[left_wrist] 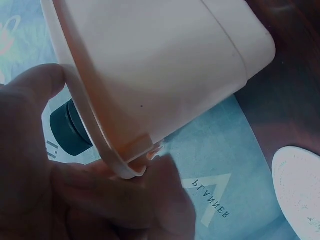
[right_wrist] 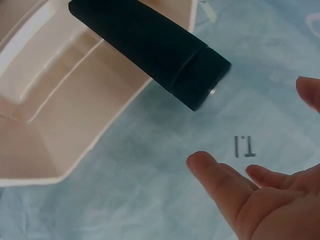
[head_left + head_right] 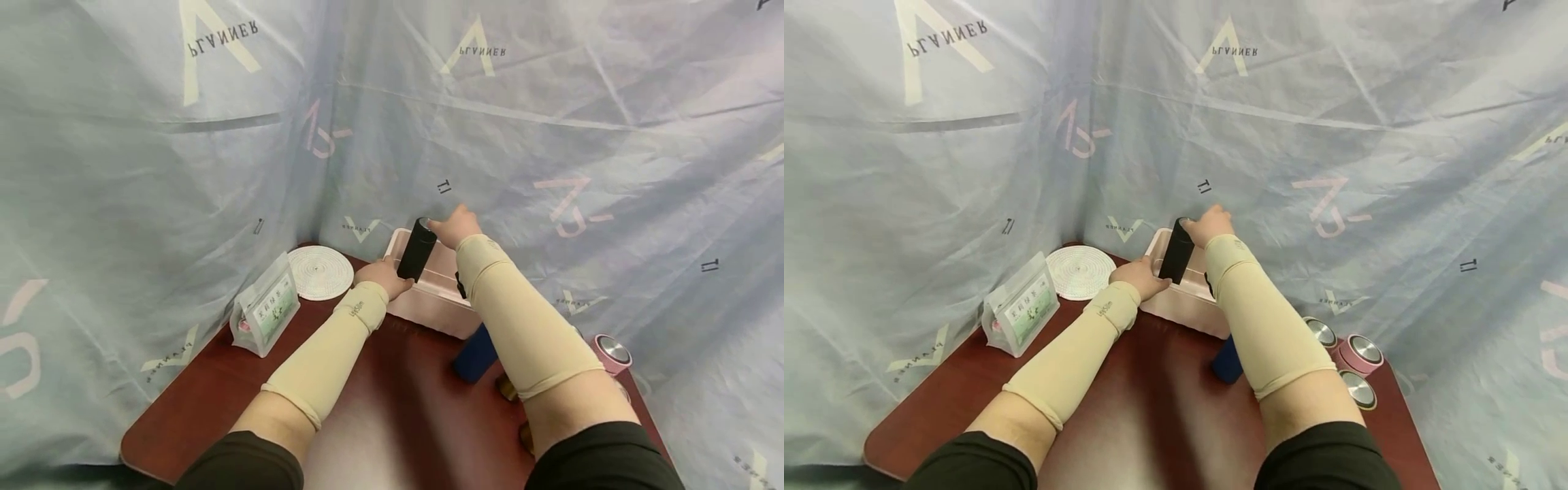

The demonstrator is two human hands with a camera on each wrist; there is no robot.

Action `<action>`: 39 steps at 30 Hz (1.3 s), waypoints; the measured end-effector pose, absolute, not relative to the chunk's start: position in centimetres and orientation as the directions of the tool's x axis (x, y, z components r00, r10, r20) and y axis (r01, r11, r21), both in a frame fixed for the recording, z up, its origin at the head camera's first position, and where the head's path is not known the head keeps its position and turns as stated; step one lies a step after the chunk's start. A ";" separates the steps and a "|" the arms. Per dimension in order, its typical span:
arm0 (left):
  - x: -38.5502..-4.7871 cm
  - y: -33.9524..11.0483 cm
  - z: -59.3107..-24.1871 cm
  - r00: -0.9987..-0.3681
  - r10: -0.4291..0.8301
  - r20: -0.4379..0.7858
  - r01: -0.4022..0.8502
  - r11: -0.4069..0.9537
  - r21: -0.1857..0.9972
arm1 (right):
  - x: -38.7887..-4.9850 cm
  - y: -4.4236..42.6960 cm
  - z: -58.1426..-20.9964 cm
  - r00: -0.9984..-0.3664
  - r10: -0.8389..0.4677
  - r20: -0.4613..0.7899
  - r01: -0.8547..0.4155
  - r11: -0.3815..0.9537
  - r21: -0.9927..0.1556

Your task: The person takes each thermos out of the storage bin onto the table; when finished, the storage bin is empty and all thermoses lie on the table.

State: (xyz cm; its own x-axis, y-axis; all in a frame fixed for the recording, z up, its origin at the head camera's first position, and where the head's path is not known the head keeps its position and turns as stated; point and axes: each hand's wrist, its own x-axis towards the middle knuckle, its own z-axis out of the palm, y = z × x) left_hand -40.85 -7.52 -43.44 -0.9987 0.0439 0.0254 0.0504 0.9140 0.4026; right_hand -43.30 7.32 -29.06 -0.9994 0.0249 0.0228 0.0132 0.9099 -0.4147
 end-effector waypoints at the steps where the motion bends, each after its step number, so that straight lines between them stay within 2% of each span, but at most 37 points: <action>1: -40.7 -7.4 -43.6 -0.999 0.047 0.016 0.049 0.915 0.400 | -43.7 7.3 -29.6 -0.999 0.030 0.015 0.022 0.910 -0.415; 7: -40.3 -7.1 -44.2 -0.998 0.062 0.003 0.058 0.913 0.404 | -45.6 7.3 -31.9 -0.997 0.072 -0.015 0.071 0.903 -0.423; 14: -40.1 -7.5 -44.3 -0.999 0.030 -0.014 0.022 0.916 0.401 | -46.9 6.2 -33.5 -0.998 0.042 -0.037 0.054 0.903 -0.426; 19: -39.9 -7.6 -44.5 -0.999 0.049 0.006 0.047 0.905 0.423 | -47.8 5.8 -34.7 -0.998 0.047 -0.047 0.062 0.915 -0.399; 27: -40.3 -7.7 -44.6 -0.999 0.033 0.009 0.034 0.931 0.364 | -49.4 4.9 -36.4 -0.999 0.004 -0.049 0.023 0.921 -0.388; 39: -40.8 -7.3 -43.4 -1.000 0.026 0.011 0.028 0.942 0.334 | -50.8 5.2 -36.8 -1.000 0.029 -0.008 0.030 0.922 -0.385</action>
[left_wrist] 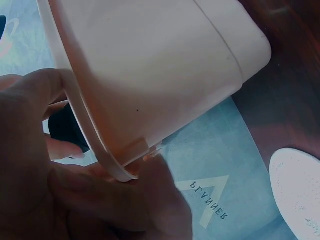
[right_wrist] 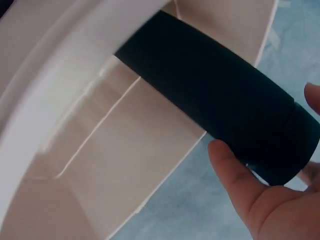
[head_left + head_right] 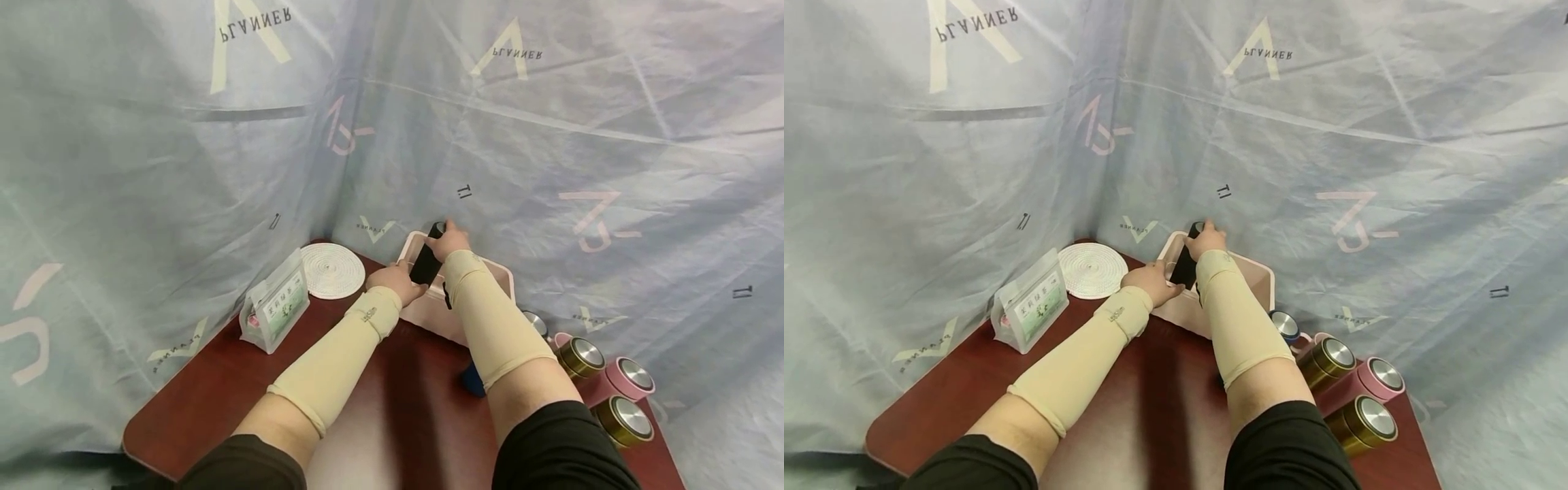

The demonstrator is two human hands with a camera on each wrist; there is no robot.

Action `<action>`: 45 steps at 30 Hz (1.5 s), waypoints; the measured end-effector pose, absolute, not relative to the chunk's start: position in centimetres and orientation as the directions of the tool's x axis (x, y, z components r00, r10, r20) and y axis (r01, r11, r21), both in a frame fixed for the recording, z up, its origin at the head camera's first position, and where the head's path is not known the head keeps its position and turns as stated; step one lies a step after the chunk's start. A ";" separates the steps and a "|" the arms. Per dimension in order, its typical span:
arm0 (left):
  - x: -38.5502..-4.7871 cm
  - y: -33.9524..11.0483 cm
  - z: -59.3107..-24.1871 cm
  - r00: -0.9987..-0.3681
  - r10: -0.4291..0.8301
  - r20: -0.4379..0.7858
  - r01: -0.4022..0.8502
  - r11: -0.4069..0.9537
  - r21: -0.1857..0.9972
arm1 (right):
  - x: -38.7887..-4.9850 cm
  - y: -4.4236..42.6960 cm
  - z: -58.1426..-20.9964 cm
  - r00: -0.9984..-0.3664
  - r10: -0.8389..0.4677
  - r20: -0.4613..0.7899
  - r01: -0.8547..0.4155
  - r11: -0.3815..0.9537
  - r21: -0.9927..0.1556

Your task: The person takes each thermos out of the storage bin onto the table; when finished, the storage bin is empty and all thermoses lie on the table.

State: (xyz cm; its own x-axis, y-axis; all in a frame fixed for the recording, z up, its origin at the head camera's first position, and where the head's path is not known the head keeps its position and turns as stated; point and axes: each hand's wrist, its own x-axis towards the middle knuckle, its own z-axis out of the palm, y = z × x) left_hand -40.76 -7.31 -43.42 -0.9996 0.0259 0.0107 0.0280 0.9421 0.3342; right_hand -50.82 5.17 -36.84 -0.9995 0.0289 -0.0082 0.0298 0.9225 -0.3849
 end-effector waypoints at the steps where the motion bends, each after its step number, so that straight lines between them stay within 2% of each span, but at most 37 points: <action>1: -40.7 -7.3 -43.3 -1.000 0.026 0.017 0.030 0.944 0.330 | -50.8 5.2 -36.8 -0.999 0.033 0.010 0.026 0.919 -0.394; 6: -40.8 -7.5 -42.7 -0.999 0.018 0.028 0.026 0.949 0.314 | -50.8 5.2 -36.3 -0.996 0.030 0.084 -0.010 0.900 -0.435; 15: -40.4 -7.4 -43.5 -0.999 0.028 0.016 0.032 0.955 0.294 | -50.0 5.8 -36.3 -0.997 0.021 0.074 -0.014 0.896 -0.445; 34: -40.9 -7.4 -44.1 -0.999 0.032 0.008 0.032 0.932 0.360 | -44.8 6.4 -28.6 -0.981 -0.002 0.192 -0.087 0.896 -0.435; 45: -40.2 -7.4 -43.4 -0.998 0.052 0.025 0.057 0.933 0.354 | -40.3 7.8 -25.0 -0.966 -0.101 0.238 -0.189 0.903 -0.387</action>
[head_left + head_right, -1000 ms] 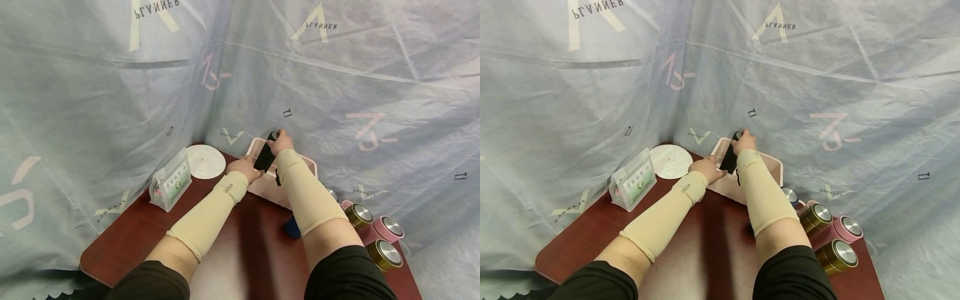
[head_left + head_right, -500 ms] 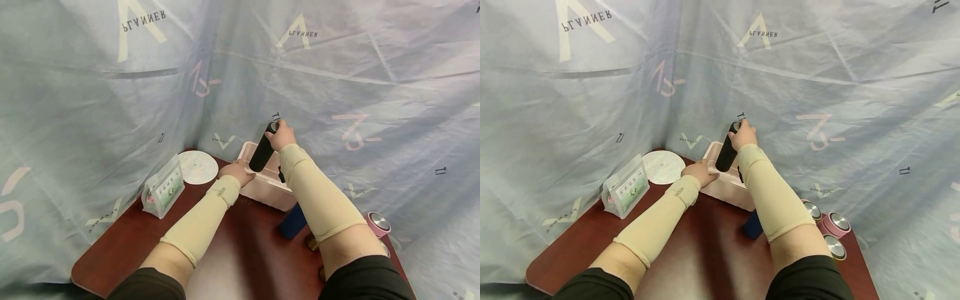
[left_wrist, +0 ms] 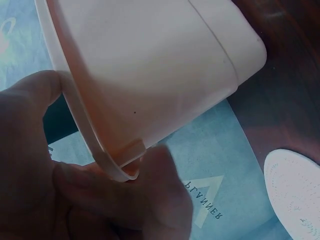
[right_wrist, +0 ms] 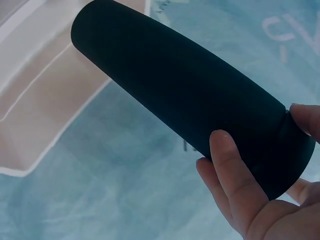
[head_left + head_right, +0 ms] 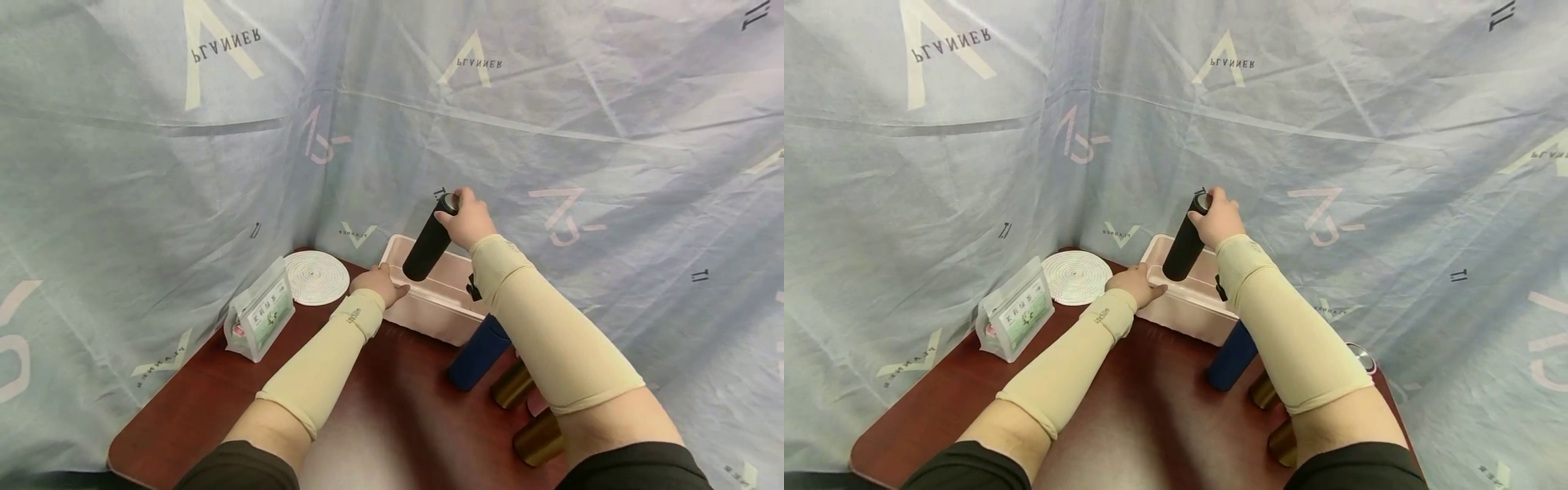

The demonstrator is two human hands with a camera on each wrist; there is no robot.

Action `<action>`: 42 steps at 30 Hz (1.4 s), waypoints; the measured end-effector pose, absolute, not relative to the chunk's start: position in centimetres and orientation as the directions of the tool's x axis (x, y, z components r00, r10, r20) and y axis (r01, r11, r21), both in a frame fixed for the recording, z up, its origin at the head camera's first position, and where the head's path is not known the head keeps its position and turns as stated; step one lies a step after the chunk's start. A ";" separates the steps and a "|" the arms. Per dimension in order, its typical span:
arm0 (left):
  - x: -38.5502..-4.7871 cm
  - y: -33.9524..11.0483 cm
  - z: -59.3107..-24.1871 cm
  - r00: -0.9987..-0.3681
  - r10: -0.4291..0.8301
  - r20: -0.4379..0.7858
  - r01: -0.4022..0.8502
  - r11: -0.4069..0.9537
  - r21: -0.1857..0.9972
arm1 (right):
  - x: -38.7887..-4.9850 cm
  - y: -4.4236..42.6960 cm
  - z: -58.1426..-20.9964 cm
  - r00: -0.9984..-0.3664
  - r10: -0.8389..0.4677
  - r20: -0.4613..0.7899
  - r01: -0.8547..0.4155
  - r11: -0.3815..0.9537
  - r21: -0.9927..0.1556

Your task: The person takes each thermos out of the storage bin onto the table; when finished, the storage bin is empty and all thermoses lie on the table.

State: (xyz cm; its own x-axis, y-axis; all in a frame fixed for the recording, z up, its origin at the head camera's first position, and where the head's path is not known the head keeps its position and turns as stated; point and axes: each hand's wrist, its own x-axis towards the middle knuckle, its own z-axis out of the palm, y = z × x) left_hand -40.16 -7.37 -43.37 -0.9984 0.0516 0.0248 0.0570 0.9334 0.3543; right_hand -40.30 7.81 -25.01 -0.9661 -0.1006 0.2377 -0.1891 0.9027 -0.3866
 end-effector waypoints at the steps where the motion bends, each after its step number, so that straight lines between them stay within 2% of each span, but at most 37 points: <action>1: -40.2 -7.4 -43.4 -0.998 0.052 0.023 0.056 0.933 0.354 | -39.9 8.0 -24.7 -0.965 -0.109 0.238 -0.196 0.903 -0.383; 9: -40.7 -7.3 -43.8 -0.999 0.047 0.024 0.052 0.931 0.360 | -36.8 9.8 -21.9 -0.953 -0.157 0.257 -0.244 0.903 -0.353; 14: -40.4 -7.3 -43.7 -0.999 0.048 0.019 0.051 0.931 0.362 | -34.5 10.8 -20.9 -0.957 -0.183 0.225 -0.262 0.882 -0.393; 29: -40.1 -7.3 -43.7 -0.998 0.058 0.027 0.064 0.937 0.344 | -28.6 13.0 -19.9 -0.948 -0.258 0.185 -0.315 0.846 -0.430; 42: -39.9 -7.3 -43.5 -0.998 0.065 0.028 0.070 0.933 0.352 | -24.4 15.1 -20.8 -0.934 -0.302 0.191 -0.356 0.828 -0.434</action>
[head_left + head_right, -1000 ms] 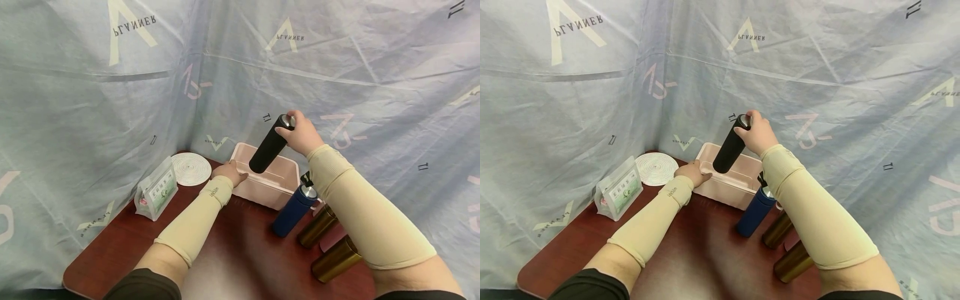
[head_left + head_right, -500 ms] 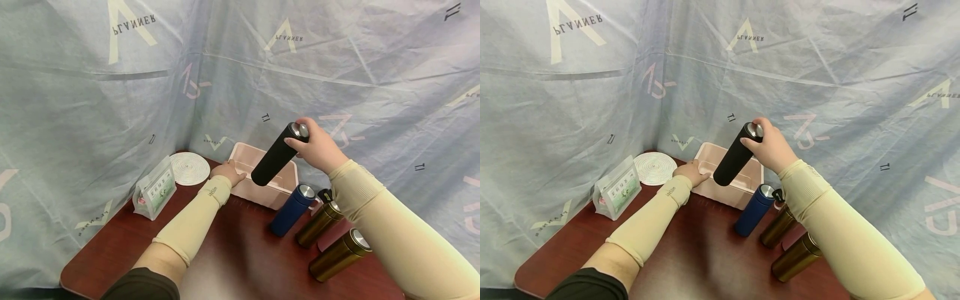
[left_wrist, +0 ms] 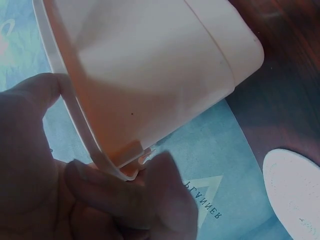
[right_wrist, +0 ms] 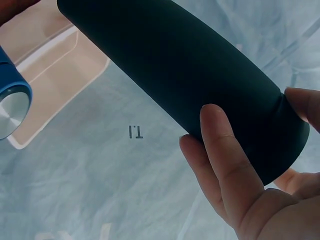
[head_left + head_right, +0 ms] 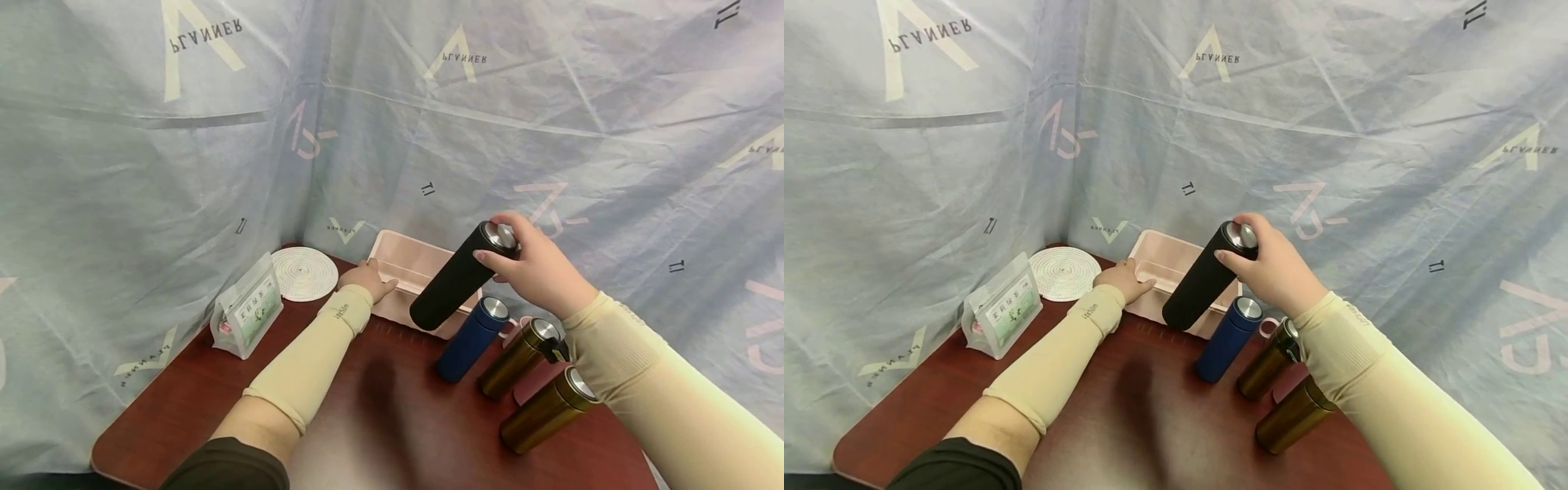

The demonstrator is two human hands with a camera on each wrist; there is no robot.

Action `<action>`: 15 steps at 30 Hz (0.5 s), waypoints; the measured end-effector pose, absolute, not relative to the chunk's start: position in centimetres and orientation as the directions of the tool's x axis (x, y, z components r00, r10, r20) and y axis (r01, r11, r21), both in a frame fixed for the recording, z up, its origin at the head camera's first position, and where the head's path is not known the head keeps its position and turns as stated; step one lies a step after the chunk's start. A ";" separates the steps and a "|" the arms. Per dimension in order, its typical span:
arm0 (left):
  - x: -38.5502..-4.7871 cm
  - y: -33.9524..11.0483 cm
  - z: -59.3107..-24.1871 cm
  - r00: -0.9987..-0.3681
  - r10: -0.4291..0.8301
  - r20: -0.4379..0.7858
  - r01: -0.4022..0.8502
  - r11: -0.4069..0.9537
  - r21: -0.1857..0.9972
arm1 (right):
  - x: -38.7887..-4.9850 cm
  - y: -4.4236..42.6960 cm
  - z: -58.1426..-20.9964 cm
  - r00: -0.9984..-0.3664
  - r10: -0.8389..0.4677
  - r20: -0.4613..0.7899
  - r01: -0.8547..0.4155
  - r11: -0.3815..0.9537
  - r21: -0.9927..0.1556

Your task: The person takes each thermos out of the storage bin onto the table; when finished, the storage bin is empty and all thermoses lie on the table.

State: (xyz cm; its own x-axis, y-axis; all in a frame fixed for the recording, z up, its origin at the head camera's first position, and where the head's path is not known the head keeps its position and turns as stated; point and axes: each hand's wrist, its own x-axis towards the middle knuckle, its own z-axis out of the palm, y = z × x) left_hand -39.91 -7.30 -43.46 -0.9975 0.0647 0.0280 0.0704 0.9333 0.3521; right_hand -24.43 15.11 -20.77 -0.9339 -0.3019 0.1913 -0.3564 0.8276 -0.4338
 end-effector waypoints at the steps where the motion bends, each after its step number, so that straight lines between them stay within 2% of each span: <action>1: -39.9 -7.3 -43.5 -0.997 0.065 0.029 0.071 0.933 0.353 | -24.1 15.3 -20.9 -0.932 -0.306 0.194 -0.361 0.826 -0.433; 15: -39.9 -7.4 -43.8 -0.997 0.069 0.042 0.080 0.928 0.365 | -20.1 18.9 -22.0 -0.944 -0.268 0.192 -0.321 0.882 -0.345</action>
State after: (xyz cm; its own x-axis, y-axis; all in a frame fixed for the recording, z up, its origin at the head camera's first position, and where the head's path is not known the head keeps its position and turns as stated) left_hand -39.94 -7.36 -43.81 -0.9967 0.0689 0.0421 0.0795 0.9277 0.3647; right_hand -20.11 18.94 -22.02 -0.9440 -0.2681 0.1923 -0.3208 0.8822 -0.3447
